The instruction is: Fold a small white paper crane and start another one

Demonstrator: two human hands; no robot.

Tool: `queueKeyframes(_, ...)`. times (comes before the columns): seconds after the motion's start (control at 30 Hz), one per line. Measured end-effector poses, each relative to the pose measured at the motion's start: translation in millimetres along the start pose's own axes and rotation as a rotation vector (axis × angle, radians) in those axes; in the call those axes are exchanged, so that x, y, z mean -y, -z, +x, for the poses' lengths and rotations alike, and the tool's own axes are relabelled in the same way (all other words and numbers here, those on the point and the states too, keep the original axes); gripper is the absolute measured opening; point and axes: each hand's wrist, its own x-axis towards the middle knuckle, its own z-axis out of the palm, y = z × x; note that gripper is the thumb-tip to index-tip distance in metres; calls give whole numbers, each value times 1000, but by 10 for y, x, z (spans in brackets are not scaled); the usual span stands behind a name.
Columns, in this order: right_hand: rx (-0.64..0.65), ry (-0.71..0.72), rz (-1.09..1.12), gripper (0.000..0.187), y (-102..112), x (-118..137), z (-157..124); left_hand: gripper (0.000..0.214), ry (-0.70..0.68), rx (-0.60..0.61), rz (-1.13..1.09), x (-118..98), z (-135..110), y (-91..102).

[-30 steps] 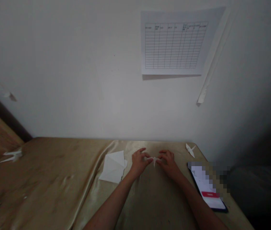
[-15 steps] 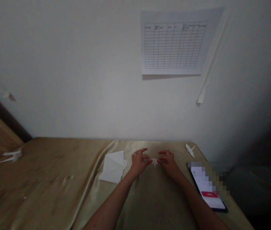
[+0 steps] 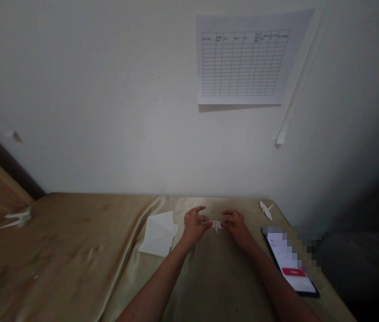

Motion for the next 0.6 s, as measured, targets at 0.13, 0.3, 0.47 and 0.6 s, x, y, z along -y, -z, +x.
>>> queueKeyframes(0.13,37,20,-17,13,26,-9,-1,8,-8,35,29,3,-16,18)
queueKeyframes(0.3,38,29,-10,13,41,-19,4,8,-1,57,25,20,-9,26)
queueKeyframes(0.47,10,11,49,14,19,19,21,4,103,48,-65,0,19,36)
queueKeyframes(0.6,34,-29,48,14,24,18,33,5,133,40,-82,-64,17,66)
